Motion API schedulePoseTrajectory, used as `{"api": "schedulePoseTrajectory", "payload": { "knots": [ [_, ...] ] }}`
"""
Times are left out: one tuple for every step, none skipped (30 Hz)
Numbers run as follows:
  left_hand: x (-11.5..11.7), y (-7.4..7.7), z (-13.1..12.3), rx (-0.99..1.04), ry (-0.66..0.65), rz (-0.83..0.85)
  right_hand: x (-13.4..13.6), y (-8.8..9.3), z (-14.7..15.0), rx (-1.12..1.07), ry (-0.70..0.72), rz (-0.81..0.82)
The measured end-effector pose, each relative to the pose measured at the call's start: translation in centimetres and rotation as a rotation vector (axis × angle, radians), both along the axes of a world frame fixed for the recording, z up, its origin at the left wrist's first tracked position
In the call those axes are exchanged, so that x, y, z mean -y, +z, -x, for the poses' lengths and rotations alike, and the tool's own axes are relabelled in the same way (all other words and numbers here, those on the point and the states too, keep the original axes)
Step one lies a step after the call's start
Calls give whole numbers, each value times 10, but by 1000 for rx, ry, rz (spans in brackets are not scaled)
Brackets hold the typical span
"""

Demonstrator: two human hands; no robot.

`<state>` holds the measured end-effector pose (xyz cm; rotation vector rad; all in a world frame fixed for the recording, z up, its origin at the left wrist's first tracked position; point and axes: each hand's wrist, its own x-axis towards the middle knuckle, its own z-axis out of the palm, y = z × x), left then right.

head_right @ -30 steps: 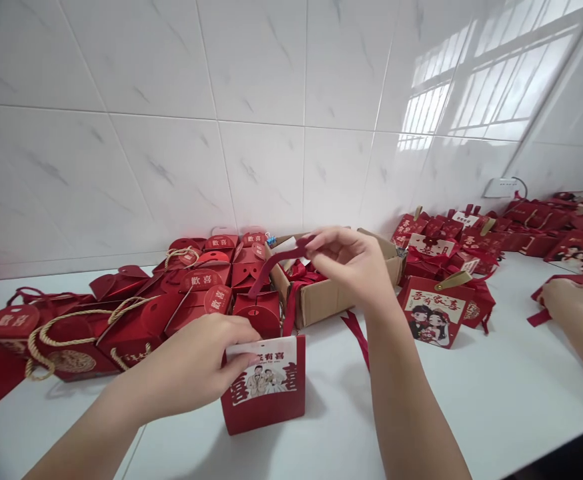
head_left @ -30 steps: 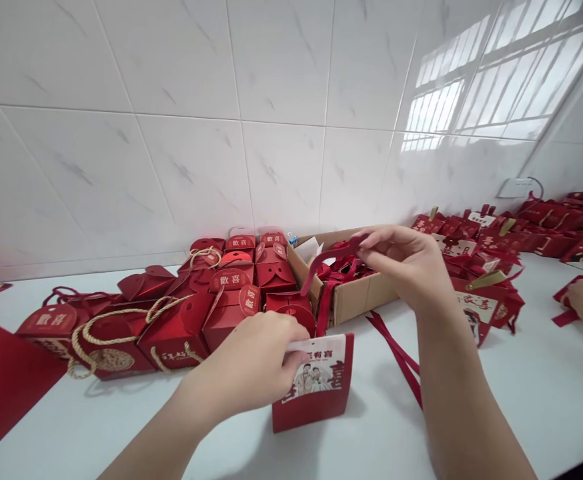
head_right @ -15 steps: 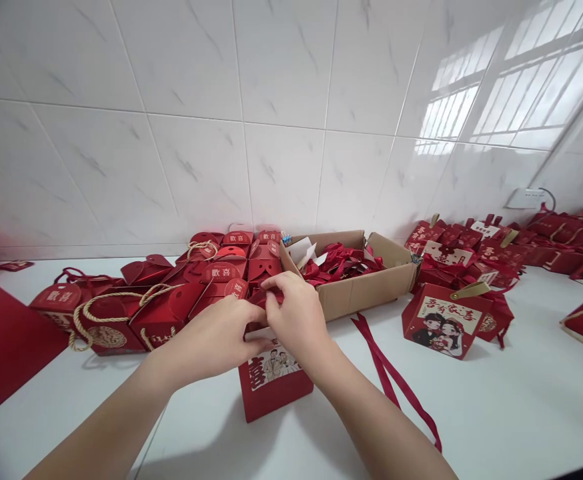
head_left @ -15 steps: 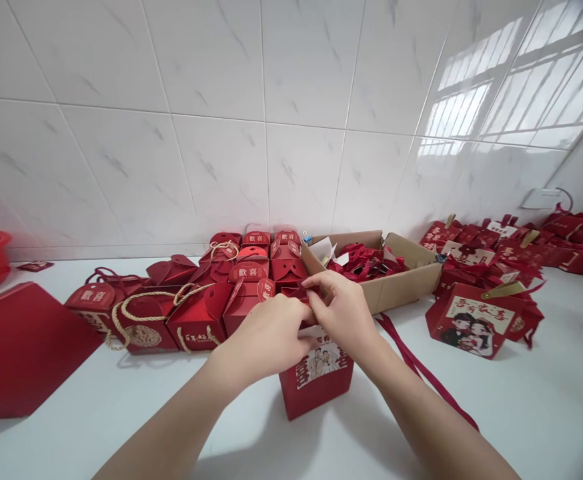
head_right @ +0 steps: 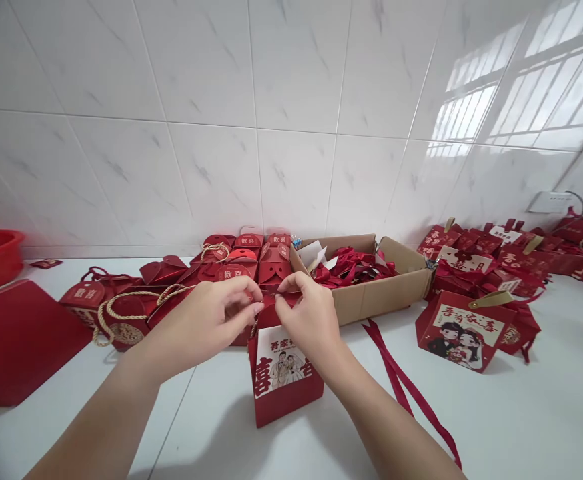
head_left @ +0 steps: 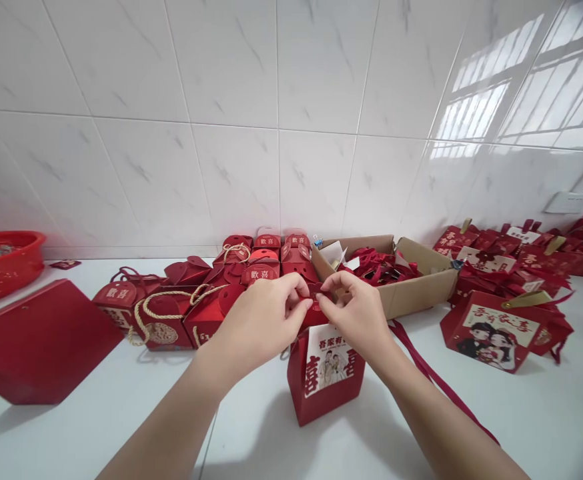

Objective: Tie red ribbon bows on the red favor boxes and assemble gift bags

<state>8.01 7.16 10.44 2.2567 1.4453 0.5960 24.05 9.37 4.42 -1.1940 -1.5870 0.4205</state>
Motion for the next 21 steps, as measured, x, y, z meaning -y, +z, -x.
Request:
{"api": "schedulePoseTrajectory", "payload": {
  "knots": [
    [-1,-1,-2,7,17,-57,1,1,0,-2,-2,2],
    [-2,-2,-5,12,27,-106,3,2,0,-5,-6,3],
    [-3,-3,-7,16,34,-148,4,4,0,-8,-10,-1],
    [-3,-5,-9,18,35,-179,6,5,0,-11,-14,-13],
    [-4,-6,-11,23,31,-203,8,7,-1,-15,-18,-33],
    [-4,-7,-11,34,26,-225,10,9,-1,-22,-20,-61],
    [-4,-8,-11,55,18,-248,12,11,-2,-30,-19,-92],
    [-3,-9,-11,84,5,-275,14,13,-3,-39,-16,-123],
    [-2,-9,-11,114,-17,-302,17,15,-4,-49,-12,-152],
    [-1,-9,-10,144,-45,-328,20,17,-5,-60,-8,-179],
    [0,-9,-10,172,-73,-353,23,18,-5,-70,-2,-207],
    [1,-9,-9,198,-99,-377,26,20,-5,-79,7,-233],
    [2,-9,-8,221,-120,-399,28,22,-5,-87,18,-257],
    [4,-9,-8,244,-133,-424,31,23,-5,-96,36,-276],
    [5,-8,-8,267,-139,-453,34,25,-6,-106,60,-287],
    [7,-7,-8,291,-142,-487,37,26,-7,-118,91,-293],
    [9,-7,-7,314,-146,-520,39,28,-8,-129,129,-293],
    [11,-6,-7,338,-153,-549,41,29,-10,-138,174,-290],
    [13,-5,-7,361,-165,-571,43,31,-12,-140,219,-290],
    [14,-5,-7,380,-183,-579,45,33,-15,-128,265,-296],
    [16,-4,-7,394,-208,-569,46,35,-19,-103,311,-303]
  ]
}}
